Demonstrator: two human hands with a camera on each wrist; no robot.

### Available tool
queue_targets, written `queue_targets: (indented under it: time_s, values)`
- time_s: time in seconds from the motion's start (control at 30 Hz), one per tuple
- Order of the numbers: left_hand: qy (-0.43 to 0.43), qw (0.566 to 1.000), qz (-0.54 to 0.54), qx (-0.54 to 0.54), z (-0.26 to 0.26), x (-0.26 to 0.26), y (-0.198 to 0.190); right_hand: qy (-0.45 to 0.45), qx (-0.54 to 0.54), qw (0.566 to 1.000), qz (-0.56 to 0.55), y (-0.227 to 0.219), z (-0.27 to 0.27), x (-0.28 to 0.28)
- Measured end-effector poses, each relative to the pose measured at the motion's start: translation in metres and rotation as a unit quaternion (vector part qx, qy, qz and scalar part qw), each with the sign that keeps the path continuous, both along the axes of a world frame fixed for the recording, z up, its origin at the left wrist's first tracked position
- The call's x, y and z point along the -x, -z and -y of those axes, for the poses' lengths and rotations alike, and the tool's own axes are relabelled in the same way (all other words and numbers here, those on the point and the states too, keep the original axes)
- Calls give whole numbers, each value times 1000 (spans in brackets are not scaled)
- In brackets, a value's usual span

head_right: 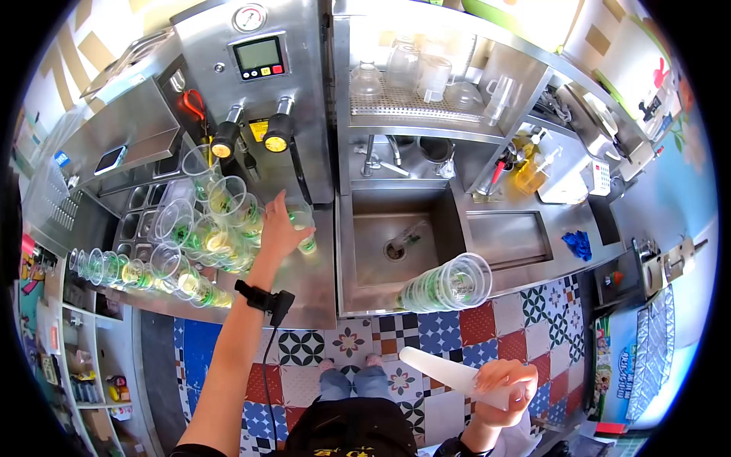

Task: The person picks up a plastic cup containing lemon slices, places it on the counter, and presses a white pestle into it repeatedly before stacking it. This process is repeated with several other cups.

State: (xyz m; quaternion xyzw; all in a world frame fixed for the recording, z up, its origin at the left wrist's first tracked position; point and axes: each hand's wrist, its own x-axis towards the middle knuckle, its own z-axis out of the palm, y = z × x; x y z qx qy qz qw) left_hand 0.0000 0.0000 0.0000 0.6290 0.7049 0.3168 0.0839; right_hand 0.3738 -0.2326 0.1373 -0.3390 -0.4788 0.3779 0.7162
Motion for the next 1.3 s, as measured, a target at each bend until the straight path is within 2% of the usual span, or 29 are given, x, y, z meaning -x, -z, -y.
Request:
queue_targets:
  time_s: [0.07, 0.17, 0.23, 0.27, 0.33, 0.4, 0.5, 0.53, 0.57, 0.6, 0.63, 0.73, 0.8, 0.83, 0.9, 0.97, 1.07, 1.17, 1.23, 1.3]
  values:
    - [21, 999, -1, -40, 11, -5, -30, -3, -10, 1000, -22, -2, -7, 4]
    - [45, 995, 74, -49, 58, -6, -103, 3, -54, 999, -3, -20, -6, 22]
    - [72, 988, 130, -39, 91, 3, -142, 0, -65, 997, 48, -29, -7, 32]
    - [85, 983, 159, -35, 102, 8, -147, 0, -68, 994, 81, -33, -8, 36]
    - [125, 981, 145, -13, 116, 21, -138, 13, -86, 989, 117, -35, -11, 48]
    - [158, 980, 122, 8, 128, 30, -112, 37, -104, 991, 77, -38, -18, 60]
    - [183, 977, 87, 59, 143, 34, -5, 50, -154, 987, -8, -39, -30, 80]
    - [191, 974, 81, 90, 149, 38, 35, -38, -173, 983, -38, -37, -33, 85]
    - [199, 970, 127, 63, 154, 42, 65, -124, -189, 972, -71, -34, -37, 92]
    - [208, 962, 172, 37, 159, 46, 91, -103, -194, 971, -92, -29, -43, 111]
    - [217, 951, 218, 13, 165, 49, 113, -124, -191, 970, -90, -22, -51, 128]
    - [187, 938, 289, 38, 164, 48, 159, -178, -174, 965, -77, 3, -71, 178]
    - [190, 926, 316, 78, 154, 48, 199, -165, -151, 974, -43, 28, -80, 215]
    - [188, 950, 245, 40, 155, 49, 214, -164, -145, 976, -21, 46, -87, 230]
    - [199, 958, 200, 48, 155, 48, 262, -154, -76, 974, 150, 85, -97, 256]
    - [175, 967, 180, 44, 163, 49, 258, -162, -75, 957, 229, 124, -105, 281]
    - [146, 974, 168, 28, 166, 48, 264, -154, -43, 957, 241, 123, -110, 267]
    - [115, 976, 182, 17, 167, 47, 262, -205, 19, 959, 194, 112, -116, 254]
    - [106, 977, 187, -3, 161, 48, 259, -32, -83, 930, 356, 84, -101, 246]
    - [92, 977, 191, -27, 161, 48, 267, -242, -178, 895, 330, 67, -107, 217]
